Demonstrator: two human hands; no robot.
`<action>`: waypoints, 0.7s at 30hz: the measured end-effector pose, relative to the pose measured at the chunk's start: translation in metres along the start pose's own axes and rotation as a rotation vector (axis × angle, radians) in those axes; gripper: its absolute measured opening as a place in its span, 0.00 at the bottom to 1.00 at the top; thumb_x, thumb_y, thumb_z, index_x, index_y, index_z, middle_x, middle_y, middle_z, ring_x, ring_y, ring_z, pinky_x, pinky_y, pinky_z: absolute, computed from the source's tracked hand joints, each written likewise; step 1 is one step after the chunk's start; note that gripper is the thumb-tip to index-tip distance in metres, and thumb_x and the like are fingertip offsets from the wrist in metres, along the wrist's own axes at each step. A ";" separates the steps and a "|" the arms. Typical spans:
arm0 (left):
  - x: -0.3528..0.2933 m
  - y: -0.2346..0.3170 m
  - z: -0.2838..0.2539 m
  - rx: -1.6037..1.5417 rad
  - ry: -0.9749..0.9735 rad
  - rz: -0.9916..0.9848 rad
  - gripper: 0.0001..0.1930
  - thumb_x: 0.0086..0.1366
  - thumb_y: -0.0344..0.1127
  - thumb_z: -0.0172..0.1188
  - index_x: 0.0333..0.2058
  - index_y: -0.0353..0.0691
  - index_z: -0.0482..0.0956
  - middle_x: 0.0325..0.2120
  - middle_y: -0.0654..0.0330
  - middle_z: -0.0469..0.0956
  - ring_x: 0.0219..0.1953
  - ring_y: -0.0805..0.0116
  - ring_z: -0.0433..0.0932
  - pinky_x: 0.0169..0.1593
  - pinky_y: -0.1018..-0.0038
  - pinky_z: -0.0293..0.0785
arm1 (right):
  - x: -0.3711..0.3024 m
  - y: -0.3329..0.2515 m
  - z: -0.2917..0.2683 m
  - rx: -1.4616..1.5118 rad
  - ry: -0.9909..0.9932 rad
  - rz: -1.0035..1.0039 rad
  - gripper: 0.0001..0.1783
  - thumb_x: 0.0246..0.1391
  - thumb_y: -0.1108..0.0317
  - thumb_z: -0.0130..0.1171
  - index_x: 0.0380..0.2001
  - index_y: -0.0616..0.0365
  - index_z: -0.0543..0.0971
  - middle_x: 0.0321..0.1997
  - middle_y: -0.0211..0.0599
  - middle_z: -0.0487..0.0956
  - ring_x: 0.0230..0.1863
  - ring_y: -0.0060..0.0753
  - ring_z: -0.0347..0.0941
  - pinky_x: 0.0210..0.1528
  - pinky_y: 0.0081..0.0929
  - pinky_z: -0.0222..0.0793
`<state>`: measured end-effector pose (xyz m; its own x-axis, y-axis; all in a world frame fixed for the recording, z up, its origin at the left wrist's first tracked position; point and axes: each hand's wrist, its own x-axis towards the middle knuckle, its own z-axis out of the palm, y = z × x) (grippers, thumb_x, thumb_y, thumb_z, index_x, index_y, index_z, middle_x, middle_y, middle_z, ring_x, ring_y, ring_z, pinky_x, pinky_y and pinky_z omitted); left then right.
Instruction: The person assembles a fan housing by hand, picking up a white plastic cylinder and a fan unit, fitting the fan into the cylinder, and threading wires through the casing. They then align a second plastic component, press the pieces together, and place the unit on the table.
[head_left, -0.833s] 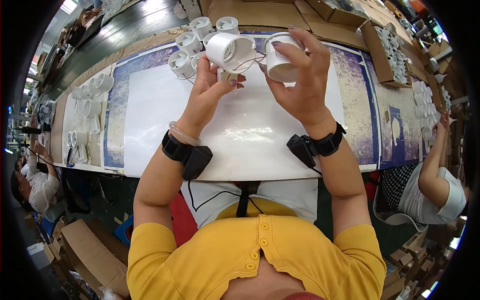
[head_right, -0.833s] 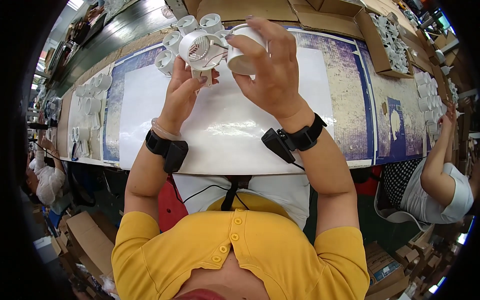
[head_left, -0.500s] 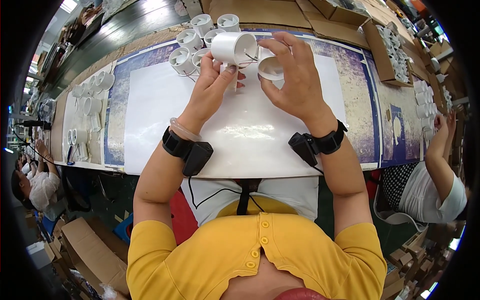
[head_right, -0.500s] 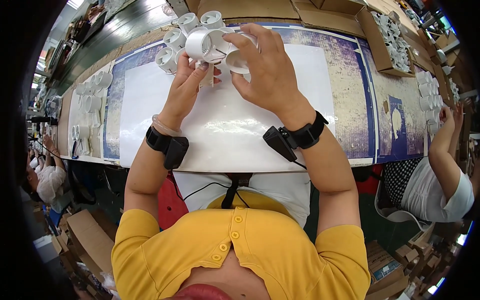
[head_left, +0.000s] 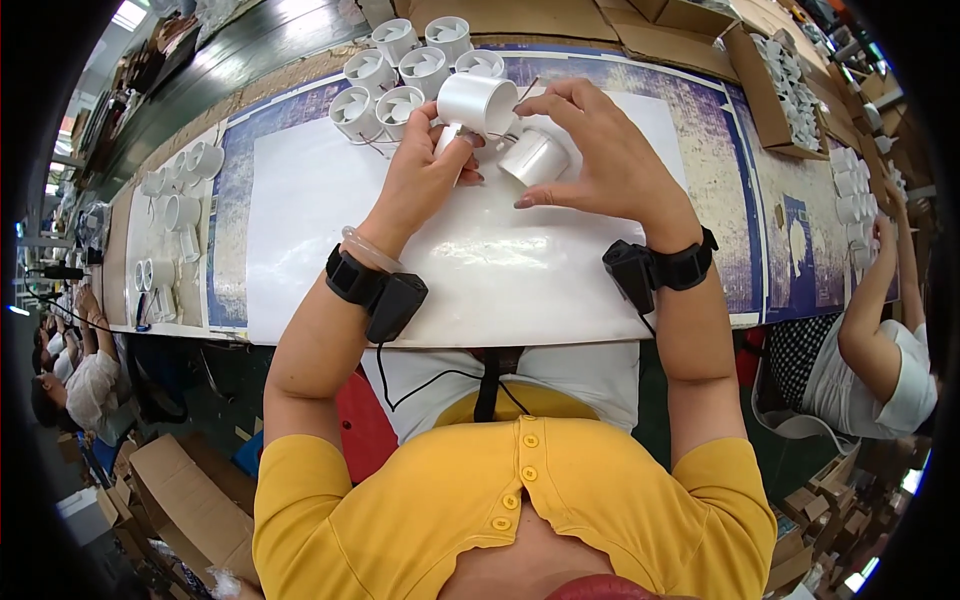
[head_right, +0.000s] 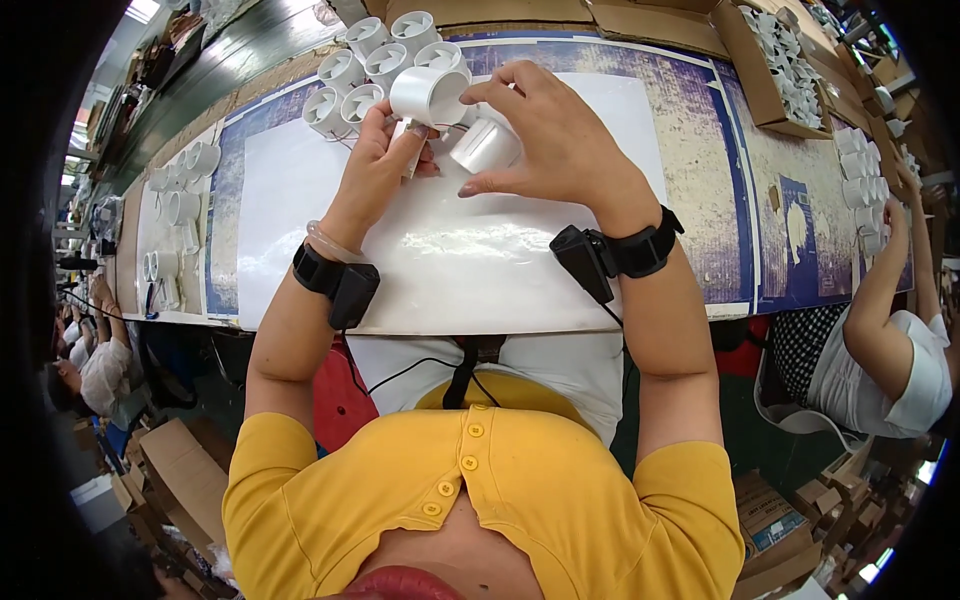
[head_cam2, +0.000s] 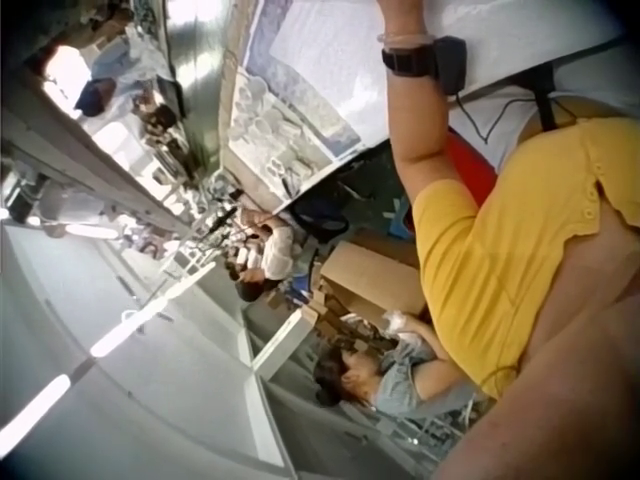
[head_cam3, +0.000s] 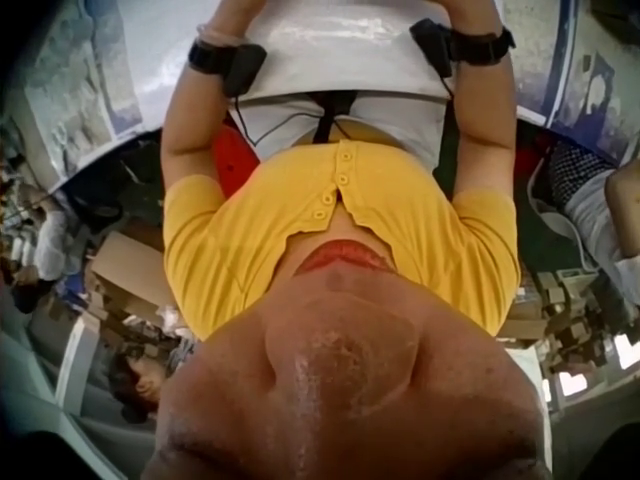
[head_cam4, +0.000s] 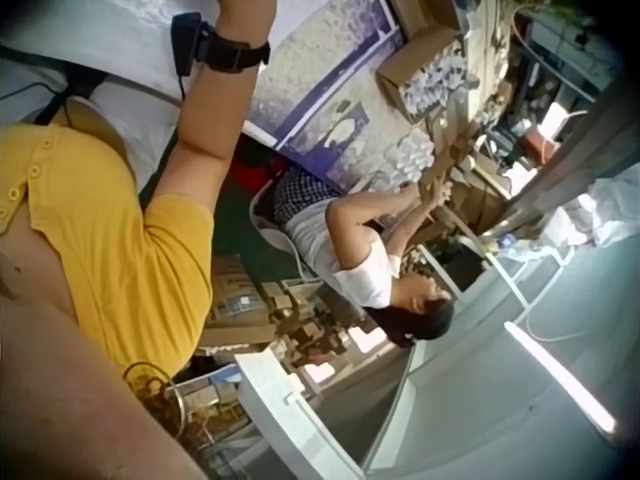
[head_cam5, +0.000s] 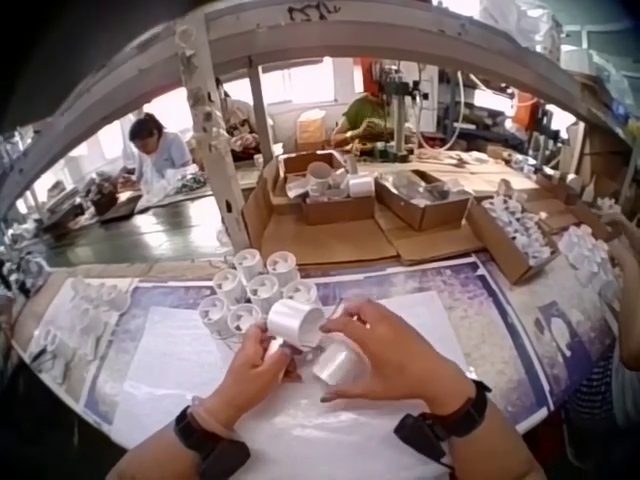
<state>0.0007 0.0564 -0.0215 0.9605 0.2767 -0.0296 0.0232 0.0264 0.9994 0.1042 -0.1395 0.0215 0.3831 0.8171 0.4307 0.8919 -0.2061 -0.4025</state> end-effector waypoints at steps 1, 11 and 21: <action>0.000 0.000 0.000 0.011 -0.005 -0.006 0.25 0.64 0.30 0.51 0.55 0.31 0.51 0.38 0.56 0.76 0.30 0.76 0.76 0.35 0.78 0.78 | 0.000 0.002 -0.001 0.073 -0.001 -0.001 0.33 0.34 0.62 0.74 0.48 0.51 0.74 0.48 0.36 0.72 0.45 0.37 0.70 0.47 0.32 0.68; 0.001 -0.003 -0.003 0.022 -0.010 0.007 0.26 0.64 0.30 0.52 0.56 0.30 0.52 0.37 0.56 0.77 0.32 0.76 0.76 0.39 0.79 0.77 | 0.004 0.011 0.015 0.313 0.077 0.024 0.19 0.42 0.65 0.69 0.40 0.54 0.79 0.39 0.31 0.79 0.41 0.28 0.72 0.44 0.26 0.66; -0.003 0.001 0.001 -0.075 -0.031 0.011 0.27 0.64 0.29 0.52 0.57 0.31 0.50 0.41 0.56 0.75 0.41 0.74 0.75 0.44 0.77 0.75 | 0.010 -0.001 0.039 0.147 0.309 0.124 0.08 0.43 0.71 0.67 0.31 0.53 0.82 0.43 0.30 0.77 0.44 0.33 0.69 0.47 0.30 0.64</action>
<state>-0.0016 0.0550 -0.0208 0.9687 0.2477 -0.0170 -0.0071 0.0959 0.9954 0.0979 -0.1102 -0.0047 0.5606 0.5849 0.5862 0.7988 -0.1954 -0.5690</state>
